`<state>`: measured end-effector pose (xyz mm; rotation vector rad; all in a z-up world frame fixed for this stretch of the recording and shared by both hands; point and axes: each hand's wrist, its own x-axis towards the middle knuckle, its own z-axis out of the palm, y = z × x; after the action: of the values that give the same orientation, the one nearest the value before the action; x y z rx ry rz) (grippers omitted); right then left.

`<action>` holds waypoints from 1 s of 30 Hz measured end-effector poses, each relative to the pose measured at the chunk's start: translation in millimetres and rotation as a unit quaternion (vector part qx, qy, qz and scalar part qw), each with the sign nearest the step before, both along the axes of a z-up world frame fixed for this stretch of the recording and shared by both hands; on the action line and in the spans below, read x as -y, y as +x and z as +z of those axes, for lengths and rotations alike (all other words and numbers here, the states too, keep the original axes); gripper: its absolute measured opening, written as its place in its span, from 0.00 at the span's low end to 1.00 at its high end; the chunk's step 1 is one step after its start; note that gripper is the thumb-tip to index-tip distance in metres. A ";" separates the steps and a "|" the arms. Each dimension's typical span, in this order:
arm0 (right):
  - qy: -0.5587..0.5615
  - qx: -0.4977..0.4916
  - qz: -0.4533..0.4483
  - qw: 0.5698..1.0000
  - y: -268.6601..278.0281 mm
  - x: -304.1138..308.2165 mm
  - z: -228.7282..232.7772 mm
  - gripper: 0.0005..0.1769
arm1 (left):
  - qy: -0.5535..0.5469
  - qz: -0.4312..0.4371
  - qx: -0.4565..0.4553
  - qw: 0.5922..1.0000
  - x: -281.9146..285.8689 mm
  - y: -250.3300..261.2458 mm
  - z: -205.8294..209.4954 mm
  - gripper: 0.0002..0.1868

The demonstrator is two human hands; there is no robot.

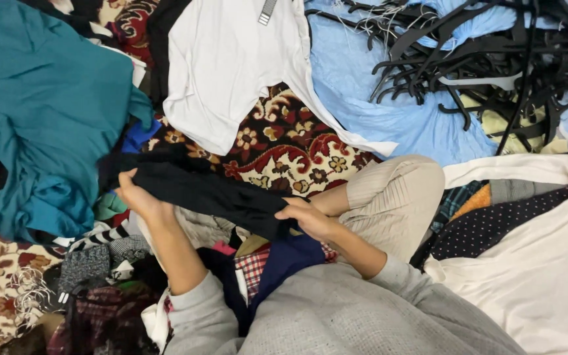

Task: The person is sitting on the floor sorting through a pile of laundry and placing various garments like shirts and tank tops onto plastic hangers.

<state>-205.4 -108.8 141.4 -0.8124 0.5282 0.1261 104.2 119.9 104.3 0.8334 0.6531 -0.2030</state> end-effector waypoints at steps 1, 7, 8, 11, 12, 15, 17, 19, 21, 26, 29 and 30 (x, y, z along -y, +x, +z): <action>0.016 -0.009 -0.049 0.999 -1.4 0.9 1.1 0.20 | 0.123 0.060 0.030 0.990 14.4 -6.5 3.9 0.14; 0.008 -0.002 -0.222 0.975 -3.9 57.7 3.9 0.24 | 0.321 -0.294 0.270 0.859 109.3 -55.4 94.1 0.23; 0.008 0.016 -0.255 0.967 -2.4 73.1 11.4 0.28 | 0.364 -0.504 0.353 0.700 115.8 -65.0 123.9 0.35; -0.172 -0.027 -0.287 0.942 -4.9 79.6 23.7 0.30 | 0.469 -0.596 0.283 0.587 120.5 -38.9 4.7 0.30; -0.172 -0.027 -0.288 0.942 -2.7 77.1 31.7 0.30 | 0.468 -0.597 0.284 0.586 112.5 -35.5 -58.6 0.30; -0.166 -0.118 -0.295 0.934 3.1 72.1 49.5 0.31 | 0.636 -0.600 0.118 0.470 105.1 -18.6 -172.3 0.39; -0.116 -0.174 -0.313 0.926 4.0 70.7 52.9 0.35 | 0.646 -0.585 0.073 0.485 92.9 -21.5 -195.8 0.42; -0.079 -0.199 -0.330 0.919 3.9 75.0 35.4 0.42 | 0.691 -0.541 0.067 0.474 89.7 -18.5 -184.8 0.40; -0.043 -0.225 -0.346 0.910 -3.3 81.4 2.1 0.51 | 0.733 -0.497 0.061 0.460 93.9 -22.4 -150.2 0.38; -0.003 -0.158 -0.331 0.930 -32.5 97.3 -79.0 0.27 | 0.716 -0.455 0.199 0.490 118.5 -40.0 -56.1 0.54; 0.040 -0.111 -0.351 0.929 -83.1 152.2 -250.1 0.19 | 0.755 -0.423 0.205 0.457 111.0 -6.3 -140.5 0.25; 0.040 -0.109 -0.353 0.929 -72.7 145.3 -200.7 0.19 | 0.756 -0.423 0.206 0.456 108.3 -2.2 -141.5 0.25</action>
<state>-278.1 -254.1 -59.3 -0.4900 0.9919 -0.4290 102.0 11.5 -37.2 2.8747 -0.3816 -0.2649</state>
